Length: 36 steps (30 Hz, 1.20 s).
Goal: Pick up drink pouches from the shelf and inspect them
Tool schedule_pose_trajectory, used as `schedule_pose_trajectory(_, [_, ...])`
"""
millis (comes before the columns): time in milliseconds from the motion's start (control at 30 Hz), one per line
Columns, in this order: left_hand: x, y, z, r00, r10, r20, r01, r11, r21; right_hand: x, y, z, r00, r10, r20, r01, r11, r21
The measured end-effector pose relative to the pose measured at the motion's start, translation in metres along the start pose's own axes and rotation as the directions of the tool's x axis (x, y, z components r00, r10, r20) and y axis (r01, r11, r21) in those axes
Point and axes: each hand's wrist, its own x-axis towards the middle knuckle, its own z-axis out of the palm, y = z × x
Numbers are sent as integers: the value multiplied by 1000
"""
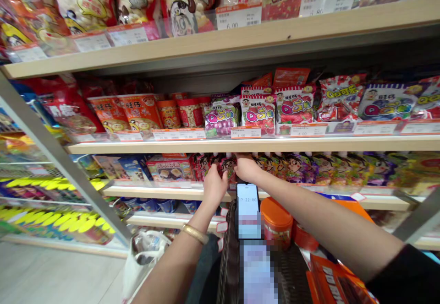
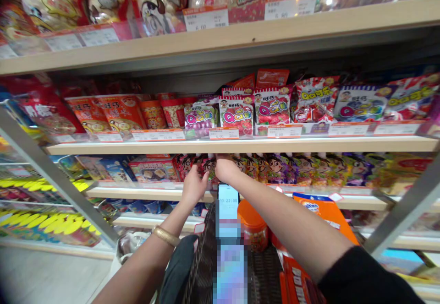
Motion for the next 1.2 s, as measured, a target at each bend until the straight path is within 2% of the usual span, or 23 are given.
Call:
schedule_pose_trajectory(133, [0,-2,-3,999,16,-39,-20,995,-95,-5,9,2,996,-37,-80,38,999,13])
schedule_pose_trajectory(233, [-4,-2,-6,990,90,-111,-111,973,-203,-15,15,-1,986,-93,-140,99,994,40])
schedule_pose_trajectory(333, [-10,3,-15,959,171,-226,-235,925,-300,-29,17,-10,962,-152,-226,173,982,78])
schedule_pose_trajectory(500, [-24,27,-39,881,273,-386,-422,822,-383,-65,19,-37,909,-221,-353,296,939,177])
schedule_pose_trajectory(567, [-32,42,-47,878,244,-412,-430,782,-452,-81,21,-48,878,-207,-431,360,879,312])
schedule_pose_trajectory(600, [-35,50,-49,892,203,-404,-403,762,-507,-89,23,-53,875,-169,-454,362,851,380])
schedule_pose_trajectory(667, [-42,68,-49,940,104,-324,-301,700,-648,-104,29,-63,897,-74,-435,310,807,502])
schedule_pose_trajectory(733, [-48,86,-46,978,48,-205,-192,605,-772,-117,39,-69,951,-29,-306,220,761,611])
schedule_pose_trajectory(800, [-54,103,-39,990,43,-131,-134,531,-837,-128,52,-73,992,-35,-123,112,703,703])
schedule_pose_trajectory(867, [-58,119,-29,995,46,-94,-105,488,-867,-138,65,-75,1000,-20,-1,14,654,757])
schedule_pose_trajectory(900, [-60,125,-24,996,45,-77,-89,473,-877,-143,71,-76,1000,3,22,-19,635,772])
schedule_pose_trajectory(1000, [-62,141,-6,999,42,3,-15,415,-910,-153,86,-77,995,96,5,-61,597,800])
schedule_pose_trajectory(1100, [-65,146,10,990,73,117,86,333,-939,-160,95,-74,979,201,-34,-92,583,807])
schedule_pose_trajectory(1200, [-69,139,22,959,158,236,171,342,-924,-163,99,-66,952,291,-90,-103,586,803])
